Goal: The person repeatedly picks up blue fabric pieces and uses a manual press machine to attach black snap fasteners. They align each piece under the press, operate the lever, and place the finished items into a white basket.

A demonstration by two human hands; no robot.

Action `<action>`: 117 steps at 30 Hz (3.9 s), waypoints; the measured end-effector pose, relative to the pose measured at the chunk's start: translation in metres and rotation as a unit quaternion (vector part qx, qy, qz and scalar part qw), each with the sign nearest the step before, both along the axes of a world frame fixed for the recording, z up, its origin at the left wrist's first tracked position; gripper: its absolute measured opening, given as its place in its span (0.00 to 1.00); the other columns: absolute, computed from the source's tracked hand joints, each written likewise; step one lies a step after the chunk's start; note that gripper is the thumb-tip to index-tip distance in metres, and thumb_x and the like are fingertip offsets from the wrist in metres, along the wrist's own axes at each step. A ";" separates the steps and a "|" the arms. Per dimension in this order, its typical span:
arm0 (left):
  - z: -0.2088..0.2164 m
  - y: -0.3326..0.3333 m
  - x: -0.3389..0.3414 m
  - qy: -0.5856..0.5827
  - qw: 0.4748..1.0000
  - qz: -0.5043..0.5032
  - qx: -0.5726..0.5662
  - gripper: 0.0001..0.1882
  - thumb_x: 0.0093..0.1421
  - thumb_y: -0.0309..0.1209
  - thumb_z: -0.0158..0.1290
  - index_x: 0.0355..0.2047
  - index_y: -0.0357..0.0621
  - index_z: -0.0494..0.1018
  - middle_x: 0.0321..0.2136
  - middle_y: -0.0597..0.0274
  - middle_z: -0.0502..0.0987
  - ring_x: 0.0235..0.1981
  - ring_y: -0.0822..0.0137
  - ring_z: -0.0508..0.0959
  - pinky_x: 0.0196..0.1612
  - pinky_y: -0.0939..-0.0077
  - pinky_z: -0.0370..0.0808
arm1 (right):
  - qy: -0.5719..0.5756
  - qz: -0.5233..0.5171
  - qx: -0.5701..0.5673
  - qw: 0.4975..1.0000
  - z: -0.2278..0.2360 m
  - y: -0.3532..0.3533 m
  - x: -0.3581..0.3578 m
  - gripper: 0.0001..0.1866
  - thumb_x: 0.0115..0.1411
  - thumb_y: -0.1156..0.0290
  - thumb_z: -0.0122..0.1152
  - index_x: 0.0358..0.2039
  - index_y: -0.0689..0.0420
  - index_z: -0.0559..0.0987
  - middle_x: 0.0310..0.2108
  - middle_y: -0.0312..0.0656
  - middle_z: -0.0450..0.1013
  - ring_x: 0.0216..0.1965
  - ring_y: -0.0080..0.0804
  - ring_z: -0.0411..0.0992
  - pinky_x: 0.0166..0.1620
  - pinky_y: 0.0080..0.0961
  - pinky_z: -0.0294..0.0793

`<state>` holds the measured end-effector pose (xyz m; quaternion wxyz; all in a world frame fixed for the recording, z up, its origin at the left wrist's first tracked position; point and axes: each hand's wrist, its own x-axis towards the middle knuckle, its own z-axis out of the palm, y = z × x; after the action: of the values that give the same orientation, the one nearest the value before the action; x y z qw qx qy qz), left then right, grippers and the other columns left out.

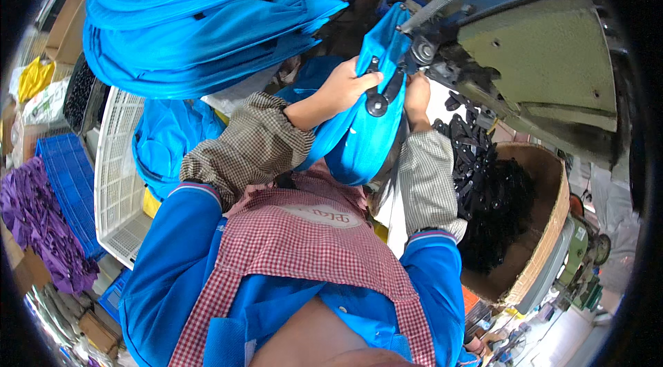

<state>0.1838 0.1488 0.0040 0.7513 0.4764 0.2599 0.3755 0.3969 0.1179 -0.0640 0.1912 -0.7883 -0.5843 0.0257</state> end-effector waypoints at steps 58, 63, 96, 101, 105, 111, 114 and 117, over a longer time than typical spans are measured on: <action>0.281 -0.288 -0.428 0.411 0.401 0.765 0.292 0.19 0.59 0.39 0.38 0.45 0.40 0.65 0.43 0.56 0.66 0.45 0.63 0.65 0.49 0.70 0.59 | 0.718 0.055 0.184 0.669 0.079 -0.019 -0.051 0.10 0.60 0.67 0.49 0.33 0.61 0.72 0.19 0.33 0.67 0.18 0.18 0.64 0.21 0.15 0.65; 0.184 -0.243 -0.359 0.456 0.681 0.539 0.192 0.20 0.60 0.36 0.40 0.49 0.39 0.65 0.49 0.57 0.65 0.51 0.65 0.64 0.55 0.71 0.57 | 0.551 0.364 0.078 0.746 0.122 -0.090 -0.118 0.20 0.61 0.60 0.46 0.44 0.64 0.71 0.35 0.42 0.71 0.35 0.28 0.71 0.39 0.22 0.71; 0.015 -0.001 0.029 0.090 0.994 0.013 -0.058 0.07 0.49 0.27 0.58 0.26 0.37 0.74 0.23 0.66 0.75 0.22 0.78 0.72 0.27 0.82 0.70 | 0.652 -0.003 0.175 0.738 0.099 -0.010 -0.051 0.17 0.47 0.82 0.59 0.40 0.63 0.70 0.38 0.41 0.71 0.39 0.30 0.69 0.46 0.26 0.67; 0.016 0.000 0.032 0.079 0.971 -0.029 -0.222 0.09 0.49 0.29 0.58 0.29 0.37 0.74 0.26 0.60 0.77 0.25 0.70 0.76 0.31 0.78 0.73 | 0.691 -0.069 0.152 0.703 0.091 -0.009 -0.050 0.16 0.46 0.83 0.59 0.39 0.63 0.72 0.37 0.42 0.72 0.39 0.31 0.70 0.45 0.26 0.68; 0.011 0.004 0.025 0.030 0.974 -0.035 -0.223 0.08 0.49 0.29 0.57 0.28 0.39 0.74 0.26 0.60 0.77 0.25 0.70 0.77 0.31 0.77 0.74 | 0.694 -0.047 0.162 0.700 0.087 -0.004 -0.057 0.17 0.47 0.80 0.61 0.39 0.64 0.72 0.36 0.42 0.73 0.36 0.31 0.71 0.41 0.27 0.70; 0.009 0.002 0.029 0.087 0.988 0.003 -0.130 0.07 0.50 0.29 0.58 0.23 0.39 0.72 0.20 0.66 0.74 0.18 0.79 0.72 0.21 0.86 0.69 | 0.694 -0.151 0.163 0.685 0.057 0.001 -0.051 0.18 0.46 0.76 0.64 0.38 0.68 0.71 0.34 0.47 0.73 0.32 0.33 0.72 0.38 0.29 0.72; 0.002 -0.002 0.021 0.080 0.988 -0.022 -0.131 0.09 0.52 0.30 0.56 0.28 0.36 0.73 0.24 0.66 0.75 0.22 0.78 0.73 0.25 0.85 0.70 | 0.689 -0.113 0.096 0.709 0.084 -0.009 -0.051 0.18 0.51 0.72 0.61 0.40 0.67 0.71 0.35 0.45 0.73 0.33 0.32 0.72 0.36 0.31 0.73; 0.010 -0.015 0.015 0.122 0.988 -0.033 -0.091 0.14 0.56 0.32 0.52 0.37 0.32 0.72 0.30 0.62 0.76 0.27 0.76 0.75 0.31 0.83 0.72 | 0.412 0.051 0.169 0.894 0.050 -0.046 -0.019 0.20 0.53 0.67 0.59 0.44 0.63 0.70 0.34 0.42 0.74 0.31 0.34 0.73 0.38 0.30 0.72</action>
<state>0.1987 0.1340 0.0138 0.7662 0.4569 0.3669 0.2638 0.3781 0.0718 -0.0135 0.5434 -0.6323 -0.4878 0.2590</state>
